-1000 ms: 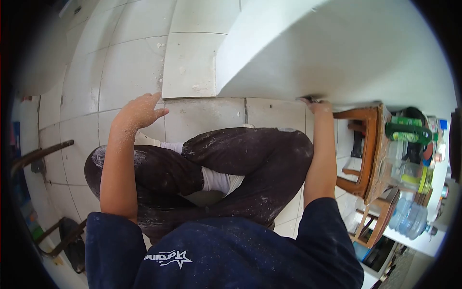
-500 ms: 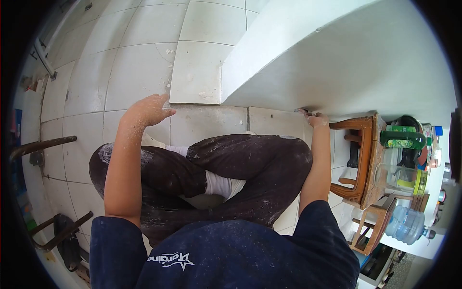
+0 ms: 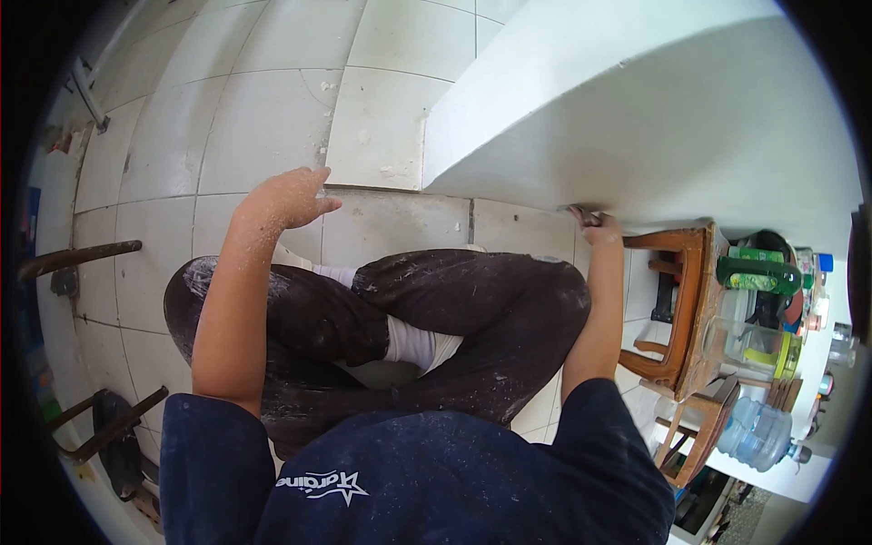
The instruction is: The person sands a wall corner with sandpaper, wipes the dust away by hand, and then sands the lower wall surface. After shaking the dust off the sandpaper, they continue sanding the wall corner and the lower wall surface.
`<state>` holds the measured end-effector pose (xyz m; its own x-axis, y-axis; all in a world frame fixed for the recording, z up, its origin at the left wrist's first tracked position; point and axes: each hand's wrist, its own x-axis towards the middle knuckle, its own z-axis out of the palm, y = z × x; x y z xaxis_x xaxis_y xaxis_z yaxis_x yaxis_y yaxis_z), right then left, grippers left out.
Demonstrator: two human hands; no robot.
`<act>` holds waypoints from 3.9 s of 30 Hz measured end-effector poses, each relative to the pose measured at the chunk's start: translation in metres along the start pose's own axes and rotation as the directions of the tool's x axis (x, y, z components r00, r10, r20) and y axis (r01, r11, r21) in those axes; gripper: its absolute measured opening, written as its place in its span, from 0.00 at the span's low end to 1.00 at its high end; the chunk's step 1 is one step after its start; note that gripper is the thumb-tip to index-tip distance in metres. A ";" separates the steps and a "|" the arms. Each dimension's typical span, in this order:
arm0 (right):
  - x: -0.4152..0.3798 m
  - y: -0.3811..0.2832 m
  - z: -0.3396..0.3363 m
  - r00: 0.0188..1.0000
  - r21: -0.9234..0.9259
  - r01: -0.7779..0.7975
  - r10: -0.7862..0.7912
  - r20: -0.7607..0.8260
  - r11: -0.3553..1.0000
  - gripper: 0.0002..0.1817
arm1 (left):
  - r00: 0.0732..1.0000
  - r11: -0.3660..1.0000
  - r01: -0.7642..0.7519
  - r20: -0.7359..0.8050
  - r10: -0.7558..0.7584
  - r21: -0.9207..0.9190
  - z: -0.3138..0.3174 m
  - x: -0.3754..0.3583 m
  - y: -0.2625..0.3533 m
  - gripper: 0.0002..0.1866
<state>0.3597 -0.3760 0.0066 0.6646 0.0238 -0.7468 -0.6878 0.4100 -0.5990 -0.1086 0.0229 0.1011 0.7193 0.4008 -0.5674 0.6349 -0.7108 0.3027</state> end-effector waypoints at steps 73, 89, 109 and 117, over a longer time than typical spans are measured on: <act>-0.122 0.070 0.112 0.733 -0.003 0.586 -0.532 -0.424 0.810 0.36 | 0.985 1.000 0.017 0.172 -0.013 -0.023 -0.010 -0.004 -0.011 0.39; -0.120 0.047 0.107 0.797 0.116 0.581 -0.533 -0.283 0.806 0.31 | 0.995 0.997 -0.034 0.087 0.040 -0.069 -0.009 -0.001 -0.023 0.39; -0.254 0.081 0.137 0.685 0.182 0.721 -0.727 -0.049 0.668 0.25 | 0.998 0.998 -0.049 0.031 0.050 -0.046 -0.012 -0.003 -0.017 0.40; -0.228 0.137 0.166 0.462 0.174 0.884 -0.869 -0.178 0.434 0.24 | 0.991 0.997 0.010 0.131 0.000 -0.078 -0.003 0.004 -0.010 0.40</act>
<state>0.1620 -0.1738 0.1427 0.8526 -0.5075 0.1242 0.3398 0.3580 -0.8697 -0.1108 0.0336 0.0980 0.6761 0.3218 -0.6628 0.6624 -0.6594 0.3555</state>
